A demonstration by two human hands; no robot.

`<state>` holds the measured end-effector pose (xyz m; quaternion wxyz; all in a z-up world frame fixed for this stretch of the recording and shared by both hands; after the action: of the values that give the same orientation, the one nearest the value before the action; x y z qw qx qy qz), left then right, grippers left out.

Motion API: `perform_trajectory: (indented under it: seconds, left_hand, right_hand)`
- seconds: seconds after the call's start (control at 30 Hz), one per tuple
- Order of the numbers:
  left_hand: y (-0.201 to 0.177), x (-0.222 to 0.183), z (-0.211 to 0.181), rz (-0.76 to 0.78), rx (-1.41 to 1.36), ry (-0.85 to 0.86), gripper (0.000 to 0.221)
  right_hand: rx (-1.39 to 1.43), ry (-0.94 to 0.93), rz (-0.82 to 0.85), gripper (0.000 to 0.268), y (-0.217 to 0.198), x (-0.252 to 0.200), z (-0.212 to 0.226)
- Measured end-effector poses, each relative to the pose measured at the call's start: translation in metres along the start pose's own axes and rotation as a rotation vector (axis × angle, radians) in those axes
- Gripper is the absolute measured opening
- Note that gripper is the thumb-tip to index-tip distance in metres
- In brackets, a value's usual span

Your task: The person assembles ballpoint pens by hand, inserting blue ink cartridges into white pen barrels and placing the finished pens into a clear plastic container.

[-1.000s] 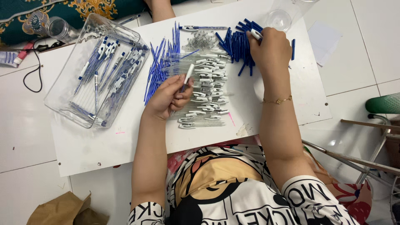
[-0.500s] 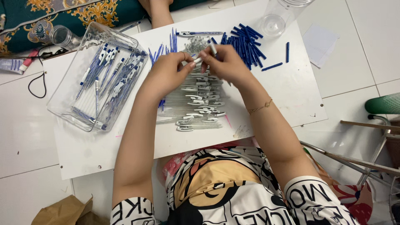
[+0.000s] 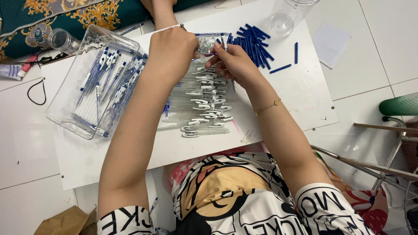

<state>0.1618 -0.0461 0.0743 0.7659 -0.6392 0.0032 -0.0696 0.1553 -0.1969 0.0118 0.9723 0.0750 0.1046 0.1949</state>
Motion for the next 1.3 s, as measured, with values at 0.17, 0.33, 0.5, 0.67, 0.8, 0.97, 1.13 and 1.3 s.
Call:
perform_trajectory:
  seconds: [0.17,0.33,0.5,0.67,0.8,0.97,1.13,1.3]
  left_hand:
    - [-0.005,-0.002,0.009,0.105,-0.085,-0.032,0.021]
    - [0.013,0.001,0.03,0.06,-0.183,-0.076,0.014]
    - [0.044,0.009,0.038,-0.017,-0.219,-0.07,0.018]
    - [0.07,0.013,0.032,0.018,-0.1,-0.078,0.018]
    - [0.089,0.026,0.02,-0.228,0.179,-0.029,0.01]
    - [0.064,0.02,0.015,-0.243,0.104,-0.013,0.005]
    - [0.027,-0.016,0.033,-0.265,0.079,-0.021,0.019]
    - [0.004,-0.07,0.074,-0.244,-0.014,-0.154,0.019]
  right_hand:
    - [-0.027,-0.122,0.039,0.027,-0.013,0.004,0.0]
    - [-0.344,-0.087,-0.153,0.011,-0.046,0.001,0.015]
    - [-0.622,-0.415,-0.235,0.009,-0.064,0.012,0.01]
    - [-0.784,-0.583,-0.209,0.016,-0.054,0.008,0.016]
    - [-0.785,-0.727,-0.222,0.017,-0.052,0.004,0.02]
    - [-0.823,-0.745,-0.256,0.028,-0.055,0.002,0.02]
    - [-0.84,-0.745,-0.249,0.028,-0.054,0.0,0.02]
    - [-0.843,-0.71,-0.238,0.033,-0.053,0.008,0.007]
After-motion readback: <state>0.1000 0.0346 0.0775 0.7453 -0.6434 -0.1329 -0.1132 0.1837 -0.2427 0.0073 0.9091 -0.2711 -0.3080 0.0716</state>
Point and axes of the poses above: each hand's wrist, its own x-axis towards the middle knuckle, its own y-axis out of the palm, z = x × y, the point moved 5 cm from there along x, towards the middle knuckle, and after that the axes turned 15 degrees about -y, right-handed, at the moved point
